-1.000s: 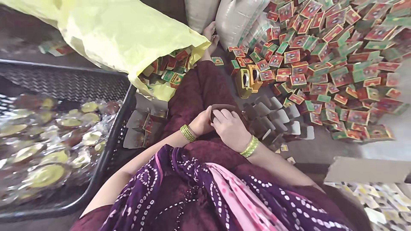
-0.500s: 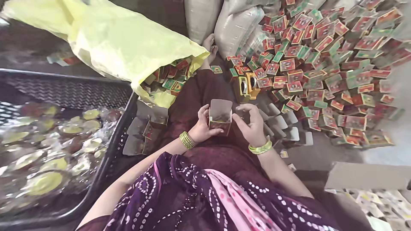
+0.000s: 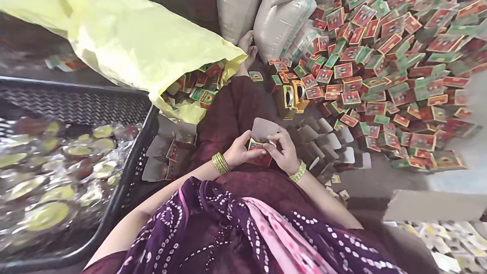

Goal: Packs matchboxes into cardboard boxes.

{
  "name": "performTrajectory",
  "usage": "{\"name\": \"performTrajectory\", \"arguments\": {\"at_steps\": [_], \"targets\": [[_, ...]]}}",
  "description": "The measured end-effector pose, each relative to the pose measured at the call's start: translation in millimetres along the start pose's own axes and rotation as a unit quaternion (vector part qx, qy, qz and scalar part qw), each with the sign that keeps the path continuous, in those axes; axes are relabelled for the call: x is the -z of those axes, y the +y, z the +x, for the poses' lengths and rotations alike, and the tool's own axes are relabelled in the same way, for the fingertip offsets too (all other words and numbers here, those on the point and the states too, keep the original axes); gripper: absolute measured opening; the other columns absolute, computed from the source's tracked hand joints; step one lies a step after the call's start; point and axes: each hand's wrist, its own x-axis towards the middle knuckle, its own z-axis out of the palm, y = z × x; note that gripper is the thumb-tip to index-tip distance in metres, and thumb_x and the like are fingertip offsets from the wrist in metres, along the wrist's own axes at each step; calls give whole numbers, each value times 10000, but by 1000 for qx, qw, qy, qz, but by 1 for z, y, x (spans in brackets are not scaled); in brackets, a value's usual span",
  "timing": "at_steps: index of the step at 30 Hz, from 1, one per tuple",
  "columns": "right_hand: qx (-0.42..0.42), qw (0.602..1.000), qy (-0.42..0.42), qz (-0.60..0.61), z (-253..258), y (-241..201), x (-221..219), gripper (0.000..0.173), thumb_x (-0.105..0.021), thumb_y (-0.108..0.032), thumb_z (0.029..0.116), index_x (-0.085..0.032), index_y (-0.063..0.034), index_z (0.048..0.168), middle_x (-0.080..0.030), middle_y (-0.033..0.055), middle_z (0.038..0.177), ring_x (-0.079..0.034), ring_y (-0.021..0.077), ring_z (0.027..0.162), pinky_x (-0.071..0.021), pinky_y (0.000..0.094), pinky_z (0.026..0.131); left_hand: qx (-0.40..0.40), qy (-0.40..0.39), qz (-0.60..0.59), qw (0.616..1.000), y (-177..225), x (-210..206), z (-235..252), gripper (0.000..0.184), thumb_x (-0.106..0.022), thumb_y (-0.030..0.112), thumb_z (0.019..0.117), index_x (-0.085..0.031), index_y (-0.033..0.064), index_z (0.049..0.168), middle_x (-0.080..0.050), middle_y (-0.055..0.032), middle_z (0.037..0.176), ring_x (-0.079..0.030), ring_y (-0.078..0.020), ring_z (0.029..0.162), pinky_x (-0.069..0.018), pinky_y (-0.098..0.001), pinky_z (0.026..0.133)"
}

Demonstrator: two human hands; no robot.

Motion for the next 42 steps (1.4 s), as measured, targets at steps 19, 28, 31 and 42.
{"name": "performTrajectory", "arguments": {"at_steps": [19, 28, 31, 42], "targets": [[58, 981, -176, -60, 29, -33, 33, 164, -697, -121, 975, -791, -38, 1081, -765, 72, 1084, -718, 118, 1042, -605, 299, 933, -30, -61, -22, 997, 2, 1, 1, 689, -907, 245, 769, -537, -7, 1292, -693, -99, 1171, -686, -142, 1076, -583, -371, 974], [76, 961, -236, -124, 29, -34, 35, 284, -545, -122, 977, -796, -113, 1108, -725, 56, 1112, -638, 167, 1139, -534, 361, 1002, -26, -55, -25, 998, -2, 0, 0, 580, -881, 214, 804, -585, -18, 1246, -697, -95, 1161, -684, -135, 1066, -584, -369, 963], [95, 965, -189, -153, 15, -28, 29, 312, -513, -134, 1039, -748, -97, 1240, -722, 77, 1235, -640, 192, 1221, -514, 391, 1077, 17, -17, -54, 998, -4, 2, 0, 548, -852, 213, 833, -564, 2, 1250, -694, -92, 1205, -690, -163, 1080, -585, -390, 968], [-160, 985, -52, -43, 34, 10, 65, 569, -654, -132, 959, -463, -46, 1489, -636, 99, 1396, -653, 204, 1226, -577, 411, 1010, 124, 62, -158, 978, -2, 3, 5, 342, -569, 213, 1003, -503, 55, 1300, -712, -83, 1057, -715, -170, 900, -615, -363, 819]]}}
